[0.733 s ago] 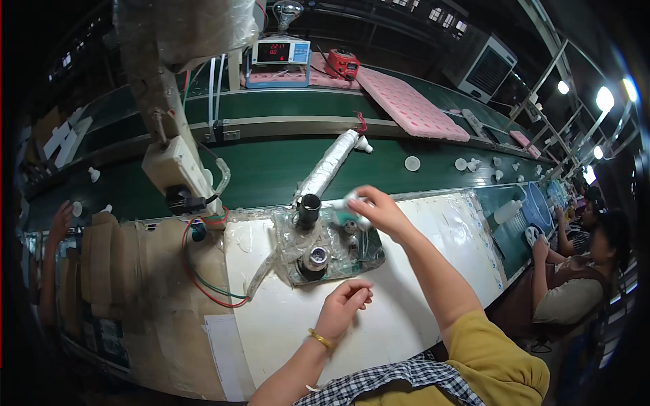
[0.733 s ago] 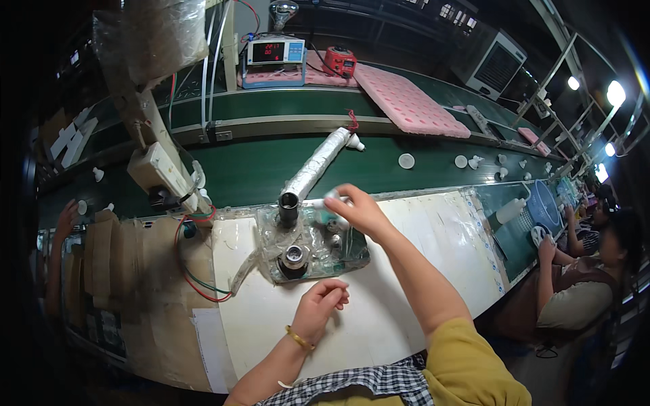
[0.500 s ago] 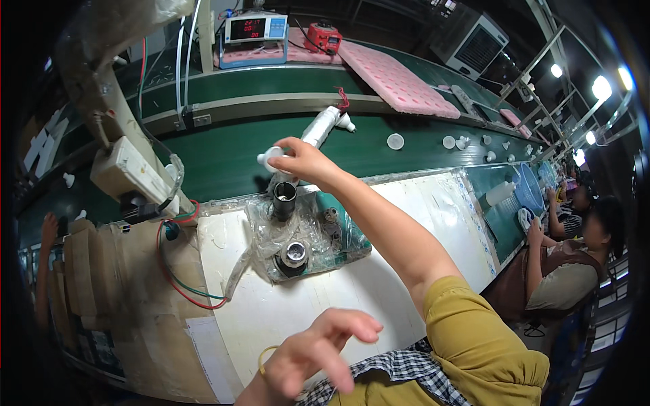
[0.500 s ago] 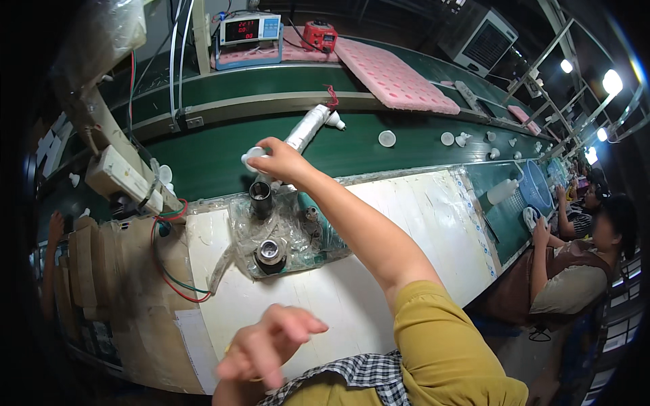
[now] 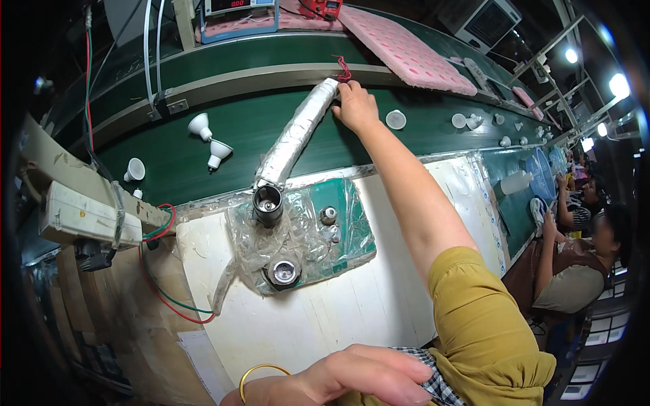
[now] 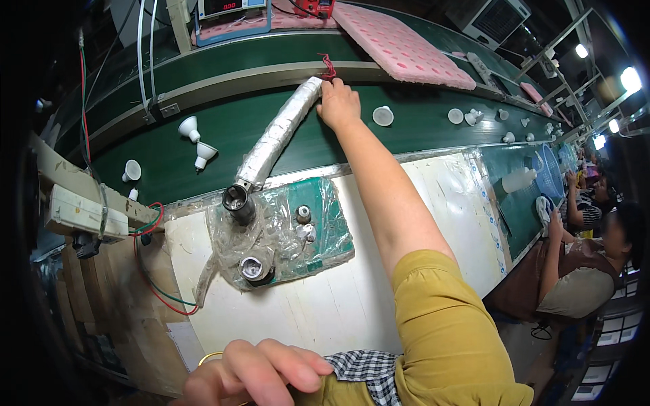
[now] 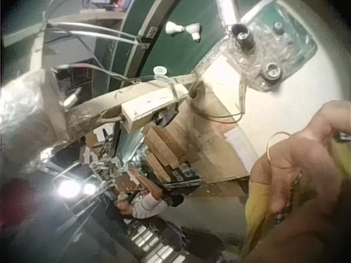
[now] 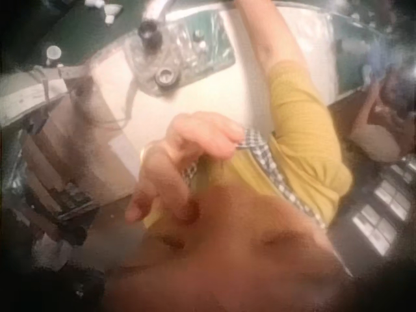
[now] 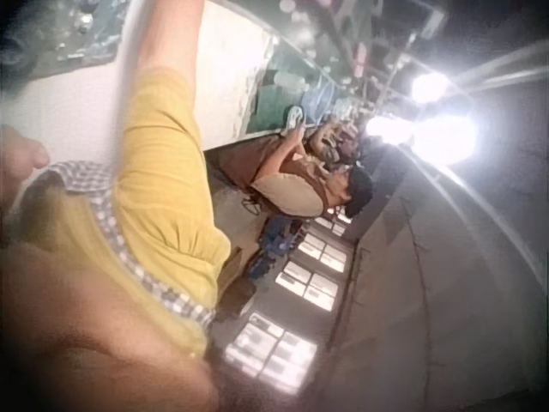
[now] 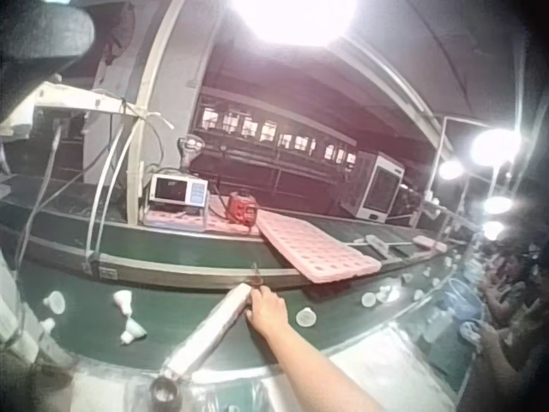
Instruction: Assembling and testing LED light bulbs on a factory production line.
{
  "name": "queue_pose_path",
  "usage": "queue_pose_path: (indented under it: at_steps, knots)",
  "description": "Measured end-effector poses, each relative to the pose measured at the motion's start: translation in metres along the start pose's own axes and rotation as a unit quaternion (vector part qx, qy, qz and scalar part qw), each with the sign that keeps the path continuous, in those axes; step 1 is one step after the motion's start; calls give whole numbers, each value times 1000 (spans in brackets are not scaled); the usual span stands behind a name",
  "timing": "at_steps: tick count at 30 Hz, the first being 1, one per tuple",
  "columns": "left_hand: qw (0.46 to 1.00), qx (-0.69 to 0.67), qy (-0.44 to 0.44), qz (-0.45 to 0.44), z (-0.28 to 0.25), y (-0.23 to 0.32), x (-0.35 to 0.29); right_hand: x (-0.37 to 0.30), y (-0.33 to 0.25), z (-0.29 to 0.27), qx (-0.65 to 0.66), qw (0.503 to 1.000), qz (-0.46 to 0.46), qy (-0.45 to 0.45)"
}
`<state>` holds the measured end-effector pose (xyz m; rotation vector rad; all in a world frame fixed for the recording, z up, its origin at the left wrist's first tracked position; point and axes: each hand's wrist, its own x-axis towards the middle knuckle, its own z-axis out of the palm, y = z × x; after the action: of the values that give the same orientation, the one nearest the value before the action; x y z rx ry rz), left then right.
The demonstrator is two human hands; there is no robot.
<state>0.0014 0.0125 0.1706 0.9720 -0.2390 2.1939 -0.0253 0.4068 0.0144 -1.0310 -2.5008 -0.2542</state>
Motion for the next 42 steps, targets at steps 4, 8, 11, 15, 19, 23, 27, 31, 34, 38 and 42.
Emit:
queue_pose_path:
  at_steps: [4, 8, 11, 15, 19, 23, 27, 31, 34, 38, 42]
  knots:
    - [995, 25, 22, -94, -1, 4, -8, 1, 20, -22, -95, 978, 83, -163]
    - [996, 11, -21, -81, -8, -6, -30, -24, 58, -44, -45, 959, 190, -206]
    - [996, 0, -59, -69, -11, -11, -45, -66, 71, -51, 20, 981, 129, -146]
    - [988, 8, -45, -145, -2, 9, -47, -116, 38, -84, 403, 872, 238, -142]
    - [877, 63, 271, -391, -34, -9, -83, -182, -24, -161, 664, 679, 246, -193]
    - [807, -35, 404, -430, -56, -38, -112, -234, -64, -198, 768, 559, 217, -225]
    - [805, 77, 317, -496, -70, -25, -127, -241, -69, -215, 742, 593, 240, -200]
    - [794, 90, 317, -511, -70, -10, -126, -240, -61, -201, 749, 579, 257, -194]
    - [796, 83, 287, -526, -78, -3, -134, -243, -63, -181, 688, 652, 269, -172]
    - [794, 93, 207, -564, -83, 4, -130, -238, -67, -165, 532, 796, 228, -177]
    - [810, 212, 141, -528, -80, 7, -128, -227, -74, -164, 482, 820, 244, -188]
